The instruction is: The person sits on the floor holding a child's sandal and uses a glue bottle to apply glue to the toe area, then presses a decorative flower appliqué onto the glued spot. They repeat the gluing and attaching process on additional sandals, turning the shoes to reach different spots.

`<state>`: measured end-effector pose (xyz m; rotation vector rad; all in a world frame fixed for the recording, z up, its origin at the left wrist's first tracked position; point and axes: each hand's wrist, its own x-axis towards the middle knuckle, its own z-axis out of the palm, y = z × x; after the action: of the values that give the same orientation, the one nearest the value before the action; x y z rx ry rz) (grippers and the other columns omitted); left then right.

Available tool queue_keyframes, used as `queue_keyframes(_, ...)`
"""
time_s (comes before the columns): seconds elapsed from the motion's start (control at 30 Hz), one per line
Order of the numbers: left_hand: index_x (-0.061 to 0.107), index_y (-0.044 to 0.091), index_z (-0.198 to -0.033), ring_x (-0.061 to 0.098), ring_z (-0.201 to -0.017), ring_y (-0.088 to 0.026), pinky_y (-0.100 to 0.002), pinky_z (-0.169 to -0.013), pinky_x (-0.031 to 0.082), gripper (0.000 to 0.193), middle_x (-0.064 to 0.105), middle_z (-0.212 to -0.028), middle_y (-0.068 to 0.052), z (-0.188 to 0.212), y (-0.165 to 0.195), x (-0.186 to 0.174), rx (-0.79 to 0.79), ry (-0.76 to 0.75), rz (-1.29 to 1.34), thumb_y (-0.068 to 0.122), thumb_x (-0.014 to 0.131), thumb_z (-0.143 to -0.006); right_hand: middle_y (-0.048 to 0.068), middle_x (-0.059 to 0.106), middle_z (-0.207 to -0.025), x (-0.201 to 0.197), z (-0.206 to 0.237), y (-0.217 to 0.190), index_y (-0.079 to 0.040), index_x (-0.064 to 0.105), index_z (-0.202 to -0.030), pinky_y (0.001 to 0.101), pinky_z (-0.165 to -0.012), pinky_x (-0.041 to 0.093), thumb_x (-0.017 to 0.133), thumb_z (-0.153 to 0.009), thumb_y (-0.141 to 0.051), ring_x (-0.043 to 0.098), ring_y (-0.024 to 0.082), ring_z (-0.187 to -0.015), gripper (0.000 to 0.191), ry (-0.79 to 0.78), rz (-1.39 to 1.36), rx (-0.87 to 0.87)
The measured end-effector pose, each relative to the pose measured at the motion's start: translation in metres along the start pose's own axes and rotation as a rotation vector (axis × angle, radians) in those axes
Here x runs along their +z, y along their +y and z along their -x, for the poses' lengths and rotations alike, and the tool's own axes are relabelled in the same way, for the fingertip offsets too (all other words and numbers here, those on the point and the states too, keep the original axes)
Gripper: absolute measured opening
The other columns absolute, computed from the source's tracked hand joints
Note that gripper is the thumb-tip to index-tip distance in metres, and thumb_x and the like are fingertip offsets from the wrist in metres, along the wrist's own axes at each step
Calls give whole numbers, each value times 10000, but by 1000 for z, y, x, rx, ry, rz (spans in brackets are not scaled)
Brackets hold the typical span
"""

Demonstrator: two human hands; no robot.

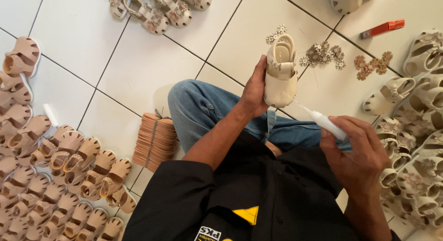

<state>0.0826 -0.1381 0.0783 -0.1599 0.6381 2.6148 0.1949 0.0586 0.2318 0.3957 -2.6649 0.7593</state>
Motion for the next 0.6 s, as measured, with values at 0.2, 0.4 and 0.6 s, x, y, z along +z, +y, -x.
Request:
queue_keyframes(0.2, 547, 32, -1390, 701, -1058, -249, -415, -914, 605, 639, 695, -1176, -163, 0, 0, 0, -4, -26, 4, 538, 226, -1168, 143, 732, -1123, -2, 0, -1, -22, 708, -1208, 309, -840, 617, 827, -987, -83, 746, 234, -1006, 258, 10, 15, -14)
queue_keyframes(0.4, 561, 28, -1381, 702, -1053, -248, -412, -906, 604, 651, 699, -1179, -162, -3, -6, -1, -23, -31, 31, 550, 236, -1167, 140, 733, -1141, -5, 3, 2, -24, 709, -1203, 302, -842, 621, 828, -1007, -90, 750, 231, -1021, 239, -4, 16, 22)
queue_keyframes(0.6, 567, 26, -1387, 702, -1059, -244, -411, -913, 604, 644, 698, -1178, -158, -8, -9, 1, -9, -44, 26, 542, 246, -1175, 140, 735, -1129, -6, 2, 8, -26, 708, -1194, 308, -837, 621, 828, -994, -88, 747, 230, -1010, 241, 8, 33, 9)
